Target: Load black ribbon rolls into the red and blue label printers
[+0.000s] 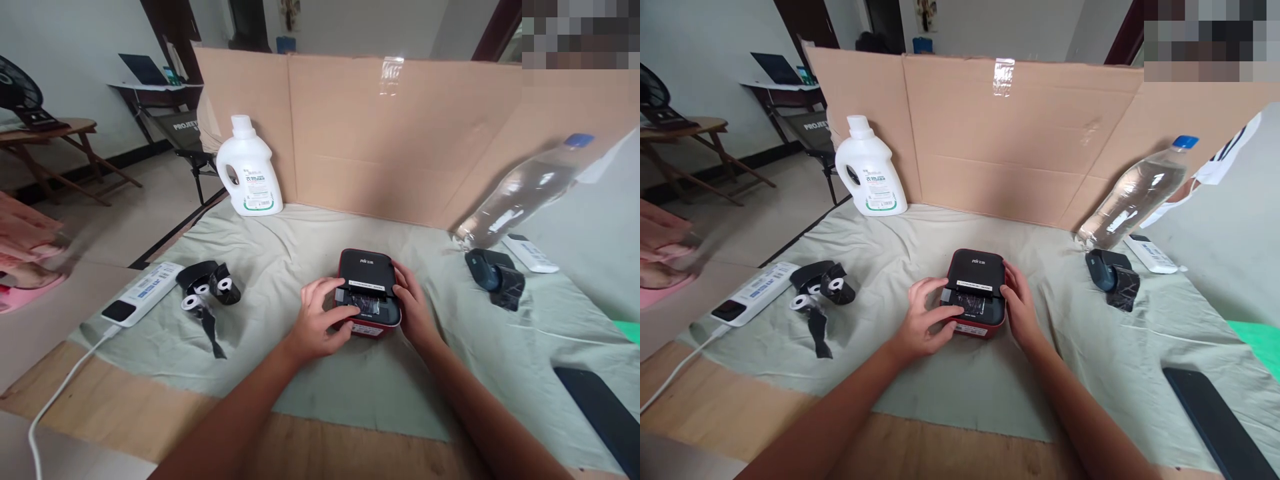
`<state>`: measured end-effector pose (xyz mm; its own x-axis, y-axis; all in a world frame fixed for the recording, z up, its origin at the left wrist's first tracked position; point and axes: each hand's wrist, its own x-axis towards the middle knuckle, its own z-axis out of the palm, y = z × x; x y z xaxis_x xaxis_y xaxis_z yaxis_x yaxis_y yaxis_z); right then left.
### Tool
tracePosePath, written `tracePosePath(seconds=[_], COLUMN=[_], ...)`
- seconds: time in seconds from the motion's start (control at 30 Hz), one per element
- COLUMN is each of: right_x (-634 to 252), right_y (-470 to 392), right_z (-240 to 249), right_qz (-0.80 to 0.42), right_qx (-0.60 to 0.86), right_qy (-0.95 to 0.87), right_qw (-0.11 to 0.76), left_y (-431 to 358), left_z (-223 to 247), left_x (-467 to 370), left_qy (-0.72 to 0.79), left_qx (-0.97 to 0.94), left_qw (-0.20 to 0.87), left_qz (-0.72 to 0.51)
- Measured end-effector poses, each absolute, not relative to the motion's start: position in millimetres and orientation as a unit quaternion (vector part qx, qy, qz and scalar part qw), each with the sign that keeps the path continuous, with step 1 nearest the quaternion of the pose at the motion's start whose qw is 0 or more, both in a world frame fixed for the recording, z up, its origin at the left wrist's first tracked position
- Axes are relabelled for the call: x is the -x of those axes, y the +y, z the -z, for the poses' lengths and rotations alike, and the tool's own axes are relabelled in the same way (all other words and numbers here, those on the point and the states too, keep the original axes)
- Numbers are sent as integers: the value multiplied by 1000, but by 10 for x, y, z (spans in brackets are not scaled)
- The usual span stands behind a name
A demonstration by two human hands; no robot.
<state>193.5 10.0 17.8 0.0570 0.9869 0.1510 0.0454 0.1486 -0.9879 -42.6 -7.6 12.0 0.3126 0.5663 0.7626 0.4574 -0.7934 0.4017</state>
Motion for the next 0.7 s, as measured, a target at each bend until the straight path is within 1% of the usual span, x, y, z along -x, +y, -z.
tracePosePath(seconds=[0.13,0.2,0.37,0.5,0.7], right_x=[-1977,-2011,-2070,-2079,-2060], right_y=[150,165,211,247,244], right_z=[-121,-111,-56,-26,-54], right_qz=[-484,-492,-493,-484,-514], right_qx=[477,472,460,479,457], right_qy=[-527,-541,-554,-562,-542], right_qw=[511,492,489,470,483], left_y=[-33,3,74,82,81], left_z=[-94,-92,-51,38,110], left_x=[451,474,506,478,378], left_qy=[307,315,367,411,391], left_qx=[-782,-763,-757,-733,-685], left_qw=[169,209,237,268,356], left_qz=[-514,-525,-485,-470,-501])
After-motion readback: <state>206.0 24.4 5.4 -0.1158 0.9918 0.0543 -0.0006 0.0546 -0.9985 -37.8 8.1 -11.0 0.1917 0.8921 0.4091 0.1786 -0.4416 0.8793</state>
